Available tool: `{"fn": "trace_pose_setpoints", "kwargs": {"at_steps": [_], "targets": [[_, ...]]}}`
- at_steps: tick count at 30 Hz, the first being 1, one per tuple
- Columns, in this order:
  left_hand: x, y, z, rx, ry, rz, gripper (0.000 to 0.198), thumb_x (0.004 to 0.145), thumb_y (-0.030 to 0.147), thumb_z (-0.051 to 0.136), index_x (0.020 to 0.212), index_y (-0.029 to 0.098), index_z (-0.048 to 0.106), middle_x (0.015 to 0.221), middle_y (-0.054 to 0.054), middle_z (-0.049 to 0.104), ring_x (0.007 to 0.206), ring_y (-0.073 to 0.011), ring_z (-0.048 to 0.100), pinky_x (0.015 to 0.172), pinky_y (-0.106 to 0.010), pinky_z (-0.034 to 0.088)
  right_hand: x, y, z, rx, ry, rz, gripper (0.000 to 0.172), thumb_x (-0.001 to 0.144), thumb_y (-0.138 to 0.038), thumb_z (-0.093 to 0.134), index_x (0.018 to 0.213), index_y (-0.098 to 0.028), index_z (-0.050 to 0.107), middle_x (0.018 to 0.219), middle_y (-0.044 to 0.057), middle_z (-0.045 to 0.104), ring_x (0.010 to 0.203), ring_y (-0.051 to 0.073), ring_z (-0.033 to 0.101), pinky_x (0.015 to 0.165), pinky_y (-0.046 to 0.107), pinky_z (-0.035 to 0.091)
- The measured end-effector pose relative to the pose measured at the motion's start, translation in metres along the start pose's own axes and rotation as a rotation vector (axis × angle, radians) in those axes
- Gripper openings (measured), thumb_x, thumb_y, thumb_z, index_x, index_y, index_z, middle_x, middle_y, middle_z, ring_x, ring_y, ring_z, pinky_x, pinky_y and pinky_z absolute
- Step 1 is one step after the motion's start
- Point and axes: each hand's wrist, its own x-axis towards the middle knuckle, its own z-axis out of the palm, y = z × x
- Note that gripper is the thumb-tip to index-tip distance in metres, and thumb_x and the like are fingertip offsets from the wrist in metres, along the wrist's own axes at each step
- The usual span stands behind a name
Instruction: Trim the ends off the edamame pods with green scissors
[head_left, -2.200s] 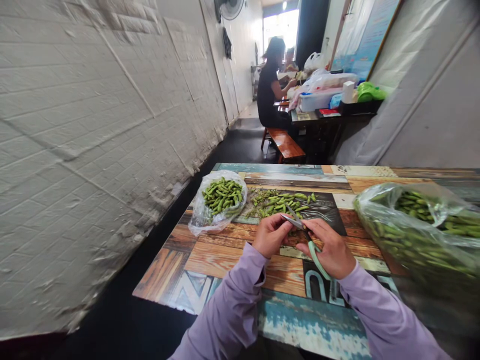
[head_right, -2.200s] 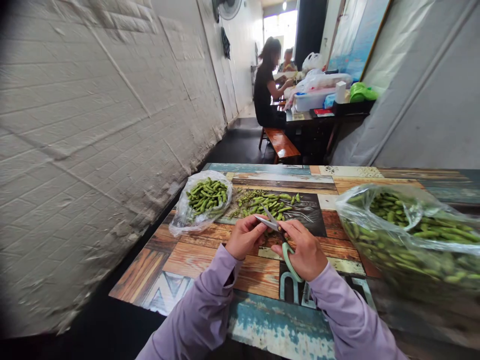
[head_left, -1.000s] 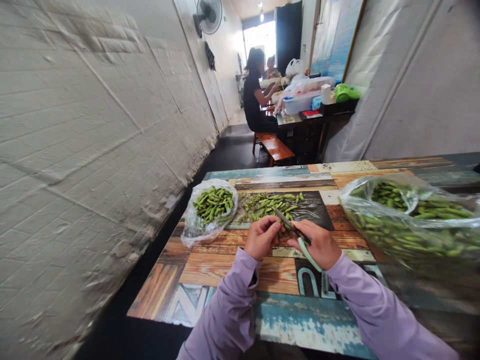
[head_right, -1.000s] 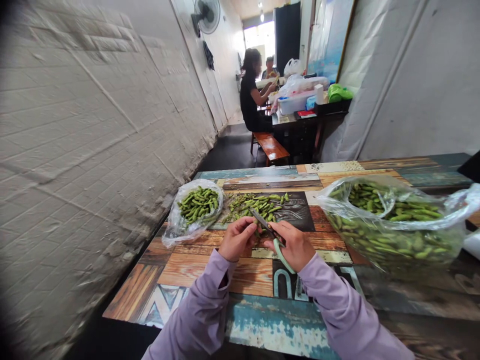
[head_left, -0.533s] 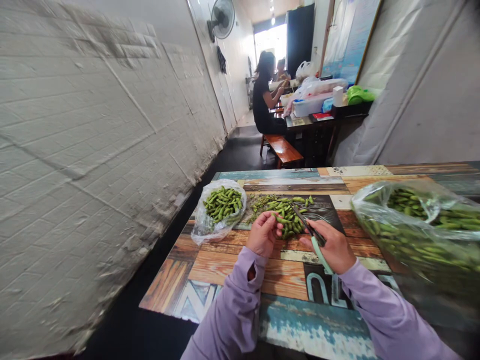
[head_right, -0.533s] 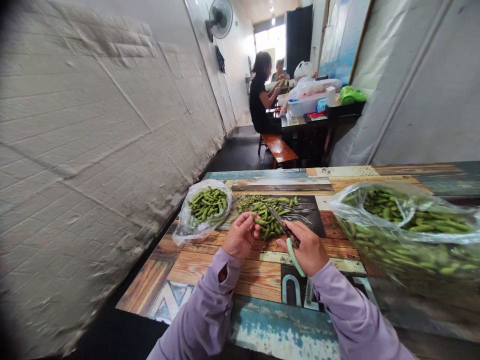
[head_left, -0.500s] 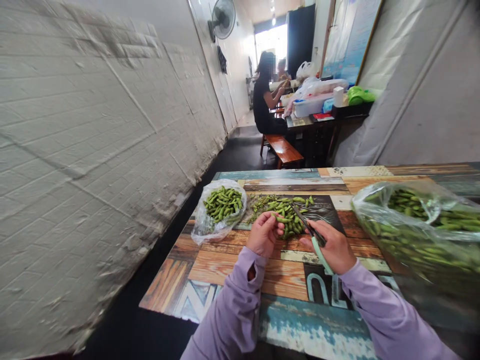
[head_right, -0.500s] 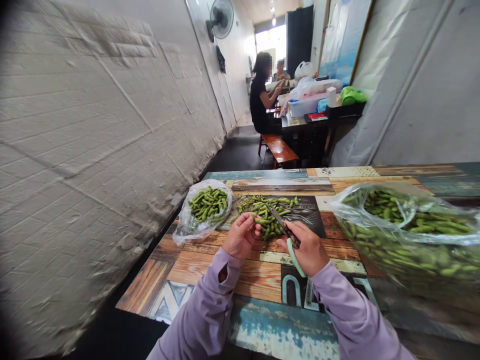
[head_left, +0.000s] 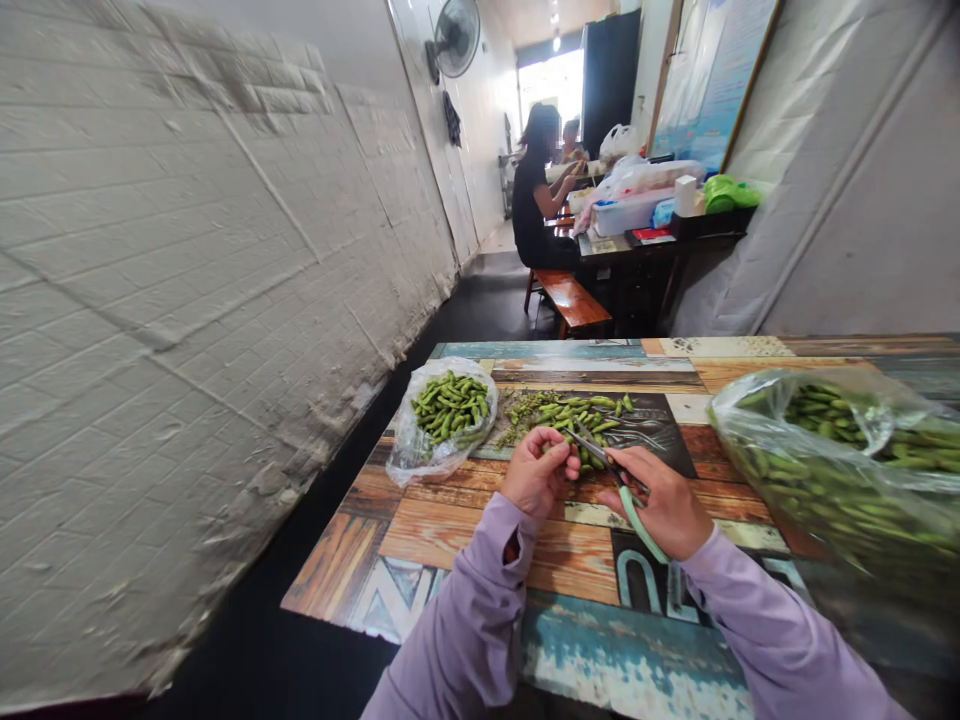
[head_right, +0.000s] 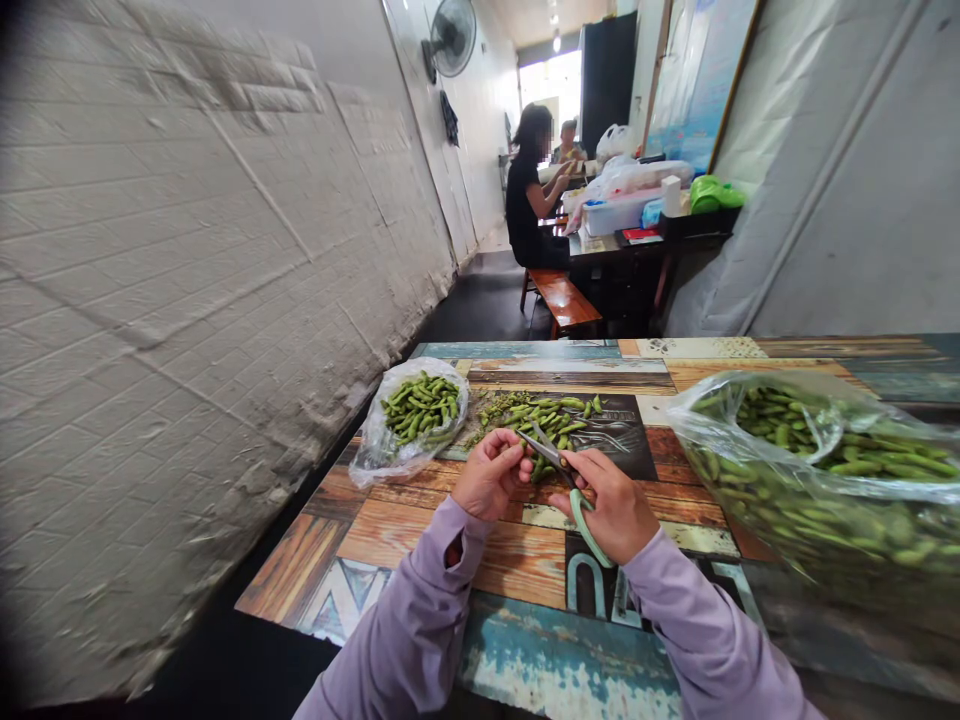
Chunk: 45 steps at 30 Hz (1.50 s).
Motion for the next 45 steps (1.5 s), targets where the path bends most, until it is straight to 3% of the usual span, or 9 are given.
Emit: {"fn": "trace_pose_setpoints", "kwargs": {"at_steps": [5, 13, 20, 26, 33, 45], "targets": [[0.0003, 0.0009, -0.0010, 0.048, -0.027, -0.054, 0.045, 0.059, 0.035, 0.080, 0.093, 0.011, 0.062, 0.066, 0.000, 0.061, 0.046, -0.0053, 0.052, 0.044, -0.018, 0.040, 0.0012, 0.0015, -0.0019, -0.019, 0.059, 0.026, 0.043, 0.079, -0.037, 0.062, 0.119, -0.022, 0.055, 0.102, 0.008, 0.063, 0.081, 0.020, 0.065, 0.072, 0.034, 0.056], [-0.0011, 0.0003, 0.0015, 0.070, -0.017, 0.005, 0.041, 0.057, 0.036, 0.080, 0.083, 0.014, 0.057, 0.055, 0.007, 0.050, 0.041, -0.0039, 0.043, 0.040, -0.017, 0.036, 0.0018, -0.0025, -0.0023, -0.020, 0.065, 0.016, 0.041, 0.080, -0.037, 0.061, 0.117, -0.020, 0.056, 0.102, 0.009, 0.063, 0.086, 0.021, 0.065, 0.075, 0.034, 0.056], [-0.0009, 0.0006, 0.0020, 0.111, 0.002, -0.023, 0.040, 0.060, 0.045, 0.076, 0.074, 0.013, 0.057, 0.067, 0.001, 0.057, 0.051, -0.0044, 0.047, 0.047, -0.017, 0.035, 0.0009, -0.0047, -0.0014, 0.002, 0.052, -0.007, 0.041, 0.080, -0.035, 0.061, 0.118, -0.021, 0.055, 0.103, 0.008, 0.063, 0.085, 0.020, 0.064, 0.076, 0.034, 0.056], [-0.0016, -0.0020, 0.0024, 0.238, -0.130, -0.002, 0.038, 0.069, 0.049, 0.069, 0.077, 0.014, 0.056, 0.065, 0.000, 0.058, 0.053, -0.0065, 0.050, 0.053, -0.019, 0.040, 0.0006, -0.0060, -0.0008, 0.001, -0.011, -0.013, 0.043, 0.079, -0.034, 0.063, 0.119, -0.022, 0.053, 0.105, 0.008, 0.061, 0.088, 0.020, 0.063, 0.077, 0.034, 0.055], [-0.0043, -0.0032, 0.0047, 0.362, -0.262, 0.018, 0.037, 0.077, 0.049, 0.061, 0.085, 0.014, 0.054, 0.067, 0.000, 0.059, 0.053, -0.0087, 0.055, 0.054, -0.022, 0.043, 0.0005, -0.0050, -0.0001, 0.016, 0.002, -0.020, 0.044, 0.079, -0.033, 0.063, 0.120, -0.022, 0.052, 0.107, 0.008, 0.060, 0.088, 0.020, 0.063, 0.076, 0.034, 0.055], [-0.0043, -0.0031, 0.0049, 0.468, -0.294, 0.078, 0.035, 0.081, 0.049, 0.054, 0.083, 0.014, 0.052, 0.065, 0.001, 0.056, 0.052, -0.0083, 0.054, 0.053, -0.022, 0.043, 0.0016, -0.0075, -0.0024, 0.051, -0.034, -0.025, 0.042, 0.080, -0.035, 0.063, 0.118, -0.020, 0.053, 0.100, 0.008, 0.060, 0.082, 0.019, 0.062, 0.075, 0.033, 0.054]]}}
